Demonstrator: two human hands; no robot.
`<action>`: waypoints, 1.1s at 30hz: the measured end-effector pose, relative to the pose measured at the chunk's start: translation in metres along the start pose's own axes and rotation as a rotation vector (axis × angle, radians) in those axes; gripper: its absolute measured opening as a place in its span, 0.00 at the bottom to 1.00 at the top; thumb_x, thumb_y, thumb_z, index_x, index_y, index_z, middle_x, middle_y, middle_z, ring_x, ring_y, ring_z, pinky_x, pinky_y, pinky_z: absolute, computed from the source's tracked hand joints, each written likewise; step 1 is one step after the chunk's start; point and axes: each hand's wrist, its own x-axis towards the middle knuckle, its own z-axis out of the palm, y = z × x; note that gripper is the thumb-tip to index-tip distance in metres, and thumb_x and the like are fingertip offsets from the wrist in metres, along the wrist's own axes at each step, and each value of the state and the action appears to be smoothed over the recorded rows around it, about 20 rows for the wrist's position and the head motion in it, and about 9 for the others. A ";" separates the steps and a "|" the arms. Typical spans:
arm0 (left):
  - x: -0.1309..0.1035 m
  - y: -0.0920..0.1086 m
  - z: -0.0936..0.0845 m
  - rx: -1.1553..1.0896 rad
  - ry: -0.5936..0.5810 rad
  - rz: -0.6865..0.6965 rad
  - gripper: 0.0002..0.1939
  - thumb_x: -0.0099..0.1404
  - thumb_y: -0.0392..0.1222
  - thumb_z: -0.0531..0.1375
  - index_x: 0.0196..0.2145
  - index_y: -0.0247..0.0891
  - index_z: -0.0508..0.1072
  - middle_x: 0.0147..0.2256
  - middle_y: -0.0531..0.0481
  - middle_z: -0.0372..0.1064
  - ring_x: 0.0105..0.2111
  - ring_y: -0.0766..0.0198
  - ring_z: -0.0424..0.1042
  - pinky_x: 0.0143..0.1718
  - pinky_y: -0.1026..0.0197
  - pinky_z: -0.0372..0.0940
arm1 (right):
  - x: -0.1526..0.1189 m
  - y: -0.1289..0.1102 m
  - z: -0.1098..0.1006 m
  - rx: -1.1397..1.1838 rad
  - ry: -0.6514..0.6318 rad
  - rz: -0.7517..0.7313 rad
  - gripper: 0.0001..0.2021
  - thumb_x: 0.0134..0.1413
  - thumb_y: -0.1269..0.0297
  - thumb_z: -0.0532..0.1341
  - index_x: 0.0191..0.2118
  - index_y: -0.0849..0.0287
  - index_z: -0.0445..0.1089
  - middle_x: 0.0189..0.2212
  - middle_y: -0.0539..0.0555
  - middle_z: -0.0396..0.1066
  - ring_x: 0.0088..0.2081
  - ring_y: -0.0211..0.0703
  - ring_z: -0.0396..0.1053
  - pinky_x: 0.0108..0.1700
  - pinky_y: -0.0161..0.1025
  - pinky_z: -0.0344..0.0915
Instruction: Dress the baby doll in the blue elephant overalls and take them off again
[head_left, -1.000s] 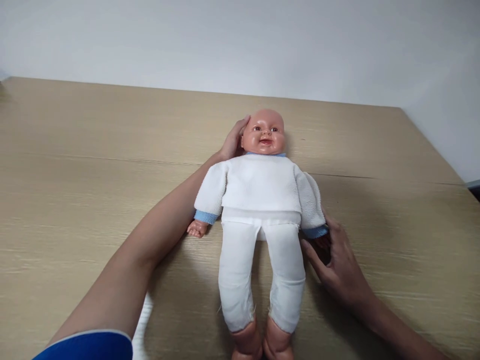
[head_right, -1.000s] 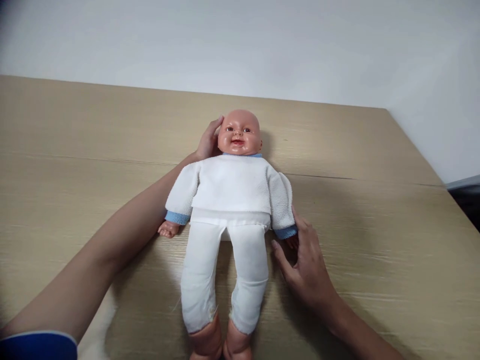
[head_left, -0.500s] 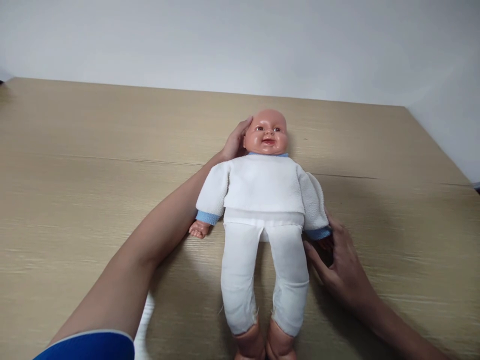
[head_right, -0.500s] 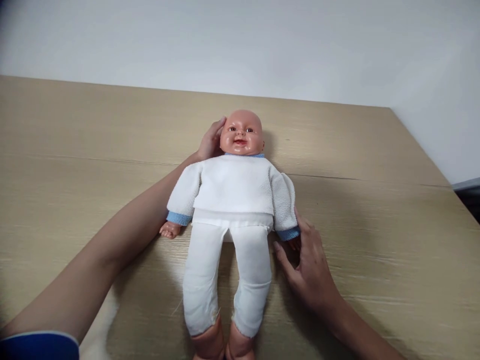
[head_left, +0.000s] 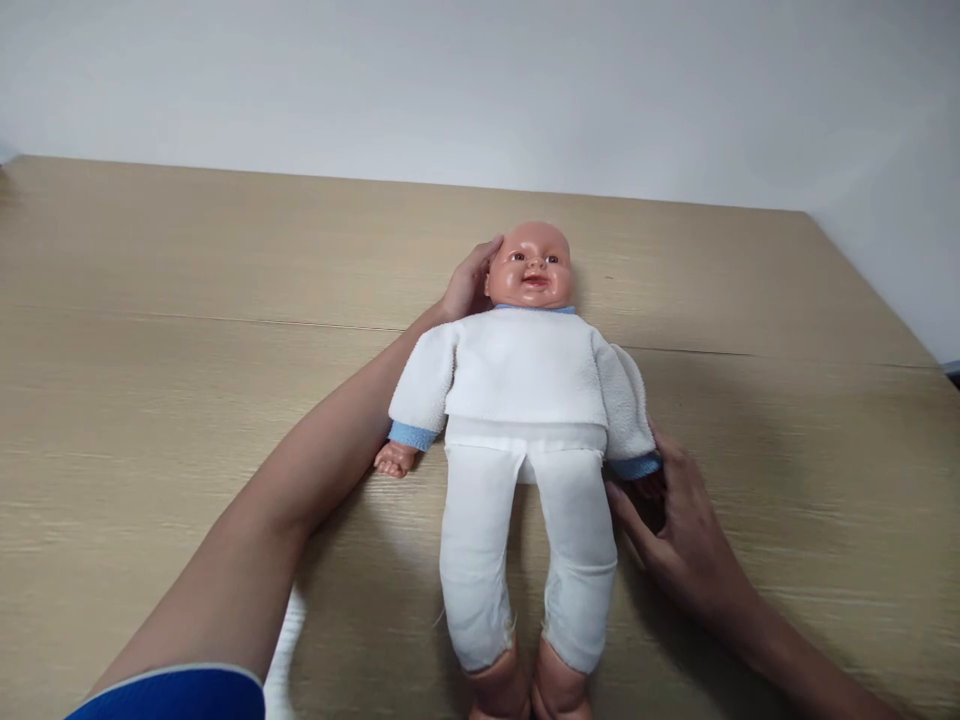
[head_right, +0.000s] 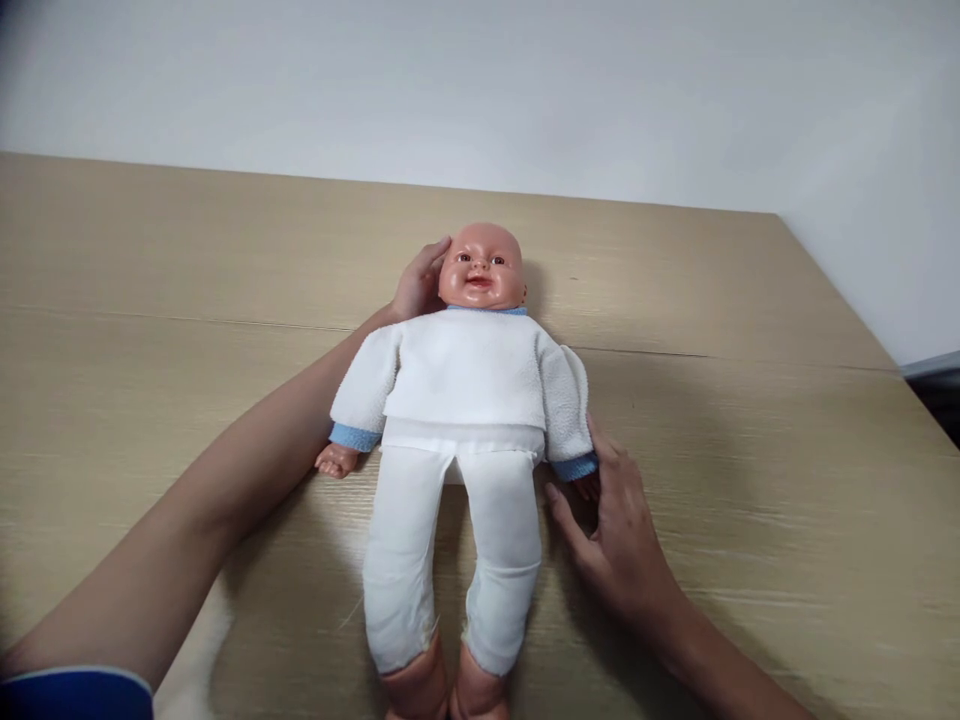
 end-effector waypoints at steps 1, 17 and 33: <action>0.001 -0.001 -0.001 0.015 -0.001 -0.001 0.29 0.80 0.70 0.67 0.63 0.44 0.84 0.65 0.42 0.88 0.79 0.26 0.76 0.82 0.21 0.71 | 0.000 0.000 0.000 0.000 0.005 -0.001 0.41 0.83 0.44 0.68 0.90 0.43 0.57 0.75 0.69 0.77 0.72 0.83 0.78 0.70 0.86 0.79; 0.000 0.002 -0.002 0.099 -0.009 -0.003 0.33 0.82 0.75 0.64 0.61 0.43 0.84 0.59 0.40 0.90 0.75 0.30 0.82 0.79 0.25 0.76 | 0.003 -0.001 0.000 -0.018 0.037 -0.047 0.44 0.81 0.42 0.68 0.92 0.32 0.53 0.72 0.68 0.78 0.68 0.87 0.80 0.64 0.92 0.82; 0.002 0.002 -0.002 0.052 -0.091 -0.090 0.33 0.82 0.72 0.63 0.66 0.44 0.83 0.67 0.41 0.88 0.80 0.30 0.76 0.85 0.25 0.68 | 0.004 0.001 0.001 -0.040 0.040 -0.082 0.43 0.83 0.43 0.68 0.92 0.36 0.53 0.72 0.67 0.78 0.69 0.84 0.80 0.66 0.87 0.83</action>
